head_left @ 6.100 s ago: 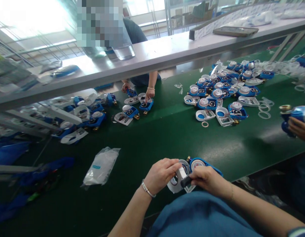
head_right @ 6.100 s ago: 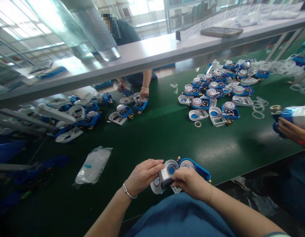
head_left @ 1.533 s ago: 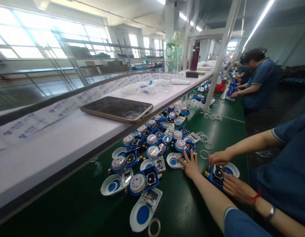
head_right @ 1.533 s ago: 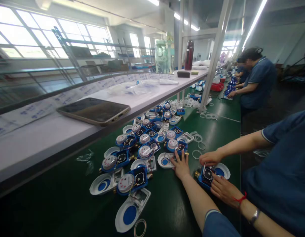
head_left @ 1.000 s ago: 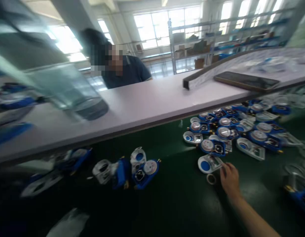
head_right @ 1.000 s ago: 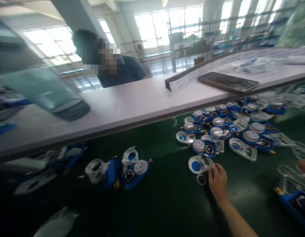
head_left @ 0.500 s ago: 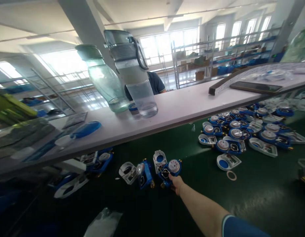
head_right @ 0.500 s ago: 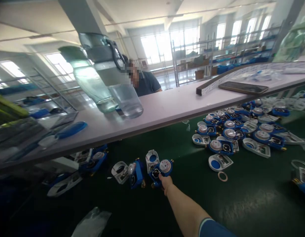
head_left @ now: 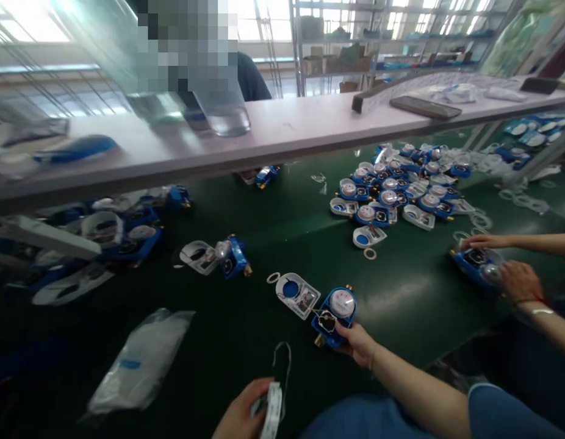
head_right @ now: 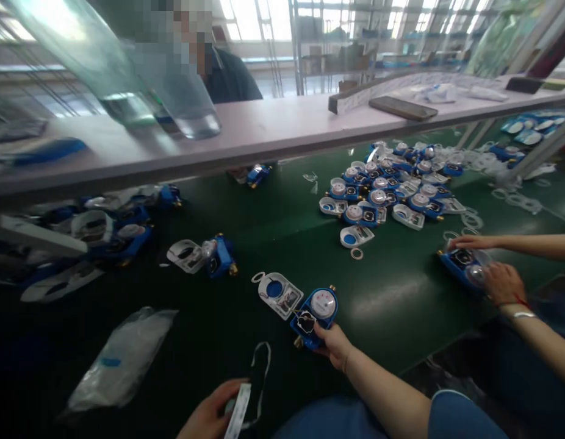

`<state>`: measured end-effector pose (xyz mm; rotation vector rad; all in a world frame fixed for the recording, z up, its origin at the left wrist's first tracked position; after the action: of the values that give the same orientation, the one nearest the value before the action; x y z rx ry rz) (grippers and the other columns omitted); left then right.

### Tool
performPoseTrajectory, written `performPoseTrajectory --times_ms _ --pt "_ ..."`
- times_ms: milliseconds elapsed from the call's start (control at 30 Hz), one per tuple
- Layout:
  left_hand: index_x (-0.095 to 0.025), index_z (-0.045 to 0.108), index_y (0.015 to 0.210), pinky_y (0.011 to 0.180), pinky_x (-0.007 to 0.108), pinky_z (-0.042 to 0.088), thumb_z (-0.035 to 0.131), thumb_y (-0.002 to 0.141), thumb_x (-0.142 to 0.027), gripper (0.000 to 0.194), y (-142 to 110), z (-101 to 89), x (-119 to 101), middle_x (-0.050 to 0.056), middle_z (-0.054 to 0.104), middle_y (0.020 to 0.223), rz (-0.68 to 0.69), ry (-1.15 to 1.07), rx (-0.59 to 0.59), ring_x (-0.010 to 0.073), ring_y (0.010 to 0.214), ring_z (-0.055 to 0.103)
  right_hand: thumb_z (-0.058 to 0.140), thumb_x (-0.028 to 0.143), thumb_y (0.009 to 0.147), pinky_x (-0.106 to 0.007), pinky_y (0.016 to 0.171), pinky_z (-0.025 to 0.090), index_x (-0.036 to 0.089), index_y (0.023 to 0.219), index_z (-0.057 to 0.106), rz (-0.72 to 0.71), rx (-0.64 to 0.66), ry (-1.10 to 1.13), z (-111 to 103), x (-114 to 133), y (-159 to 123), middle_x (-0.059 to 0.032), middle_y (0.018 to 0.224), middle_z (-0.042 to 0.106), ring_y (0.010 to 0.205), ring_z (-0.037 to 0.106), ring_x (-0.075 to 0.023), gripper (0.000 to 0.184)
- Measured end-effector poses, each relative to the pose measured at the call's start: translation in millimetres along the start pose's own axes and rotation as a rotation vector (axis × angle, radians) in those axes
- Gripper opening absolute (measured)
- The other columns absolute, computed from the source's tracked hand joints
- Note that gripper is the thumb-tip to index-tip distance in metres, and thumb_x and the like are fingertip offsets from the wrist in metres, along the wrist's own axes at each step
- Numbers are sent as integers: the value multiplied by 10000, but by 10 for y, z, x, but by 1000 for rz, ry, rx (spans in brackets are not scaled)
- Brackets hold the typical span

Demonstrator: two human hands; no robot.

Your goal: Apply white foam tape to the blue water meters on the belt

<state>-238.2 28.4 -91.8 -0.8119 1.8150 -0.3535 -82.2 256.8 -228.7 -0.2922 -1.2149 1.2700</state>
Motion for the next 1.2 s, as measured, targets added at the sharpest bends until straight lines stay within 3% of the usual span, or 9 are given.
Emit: performPoseTrajectory --times_ms 167,267,367,500,567,667,833,1000,1200 --pt "-245 600 1083 953 363 367 558 732 -354 370 349 557 -457 48 608 1095 84 -47 134 251 1030 526 682 439 663 -322 694 513 205 1062 485 -3 -32 1 -671 -217 -627 -50 979 623 801 625 -167 503" --pt "-228 612 1068 940 369 377 569 723 -338 365 454 915 -695 69 608 1084 119 -136 215 256 1011 532 588 508 720 -301 662 505 187 1035 513 -37 28 -284 -927 -180 -776 -60 942 638 772 630 -166 455" --pt "-221 649 995 973 368 347 569 725 -328 302 521 1163 -819 75 567 1144 155 -174 277 256 1064 503 452 527 786 -287 531 477 134 849 564 -118 -43 -755 -1268 64 -816 -72 740 636 588 601 -162 414" --pt "-234 637 1023 999 376 327 594 712 -311 324 639 1298 -820 73 432 1304 130 -259 293 262 1148 447 301 438 856 -290 591 460 143 889 549 -322 -159 -957 -1535 592 -766 -72 782 618 645 573 -160 387" --pt "-231 634 1035 1000 394 328 625 686 -312 359 711 1329 -804 86 399 1333 128 -313 237 281 1164 432 279 382 873 -301 730 444 159 988 541 -452 -130 -1061 -1432 827 -707 -78 923 616 810 566 -171 362" --pt "-205 658 996 1008 410 314 661 650 -308 361 777 1391 -814 109 417 1324 136 -348 150 307 1175 417 318 326 880 -305 885 356 177 1041 559 -610 10 -1250 -1050 1030 -590 -79 1064 588 995 502 -180 326" --pt "-216 614 1080 939 349 374 672 647 -241 438 738 1522 -858 85 541 1226 123 -511 150 270 1066 519 454 384 833 -307 838 340 152 698 635 -696 306 -1584 -485 1063 -400 -98 822 641 853 537 -199 323" --pt "-167 516 1192 645 277 440 737 588 -238 647 722 1614 -717 67 688 824 -85 -791 55 183 679 596 313 430 887 -281 723 356 155 693 622 -726 405 -1780 -359 1076 -358 -95 771 642 766 542 -178 456" --pt "-105 596 1053 547 241 407 748 582 -315 538 784 1716 -632 49 666 671 -154 -924 -31 140 550 560 354 479 867 -261 731 340 168 727 613 -768 479 -1843 -347 968 -465 -67 800 633 805 516 -167 428"
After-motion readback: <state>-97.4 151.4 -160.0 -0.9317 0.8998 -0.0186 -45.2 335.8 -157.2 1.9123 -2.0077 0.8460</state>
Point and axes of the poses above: each hand's wrist, its own y-axis towards the middle knuckle, its own z-axis out of the palm, x = y × z, the point moved 3 cm from there along y, towards the middle knuckle
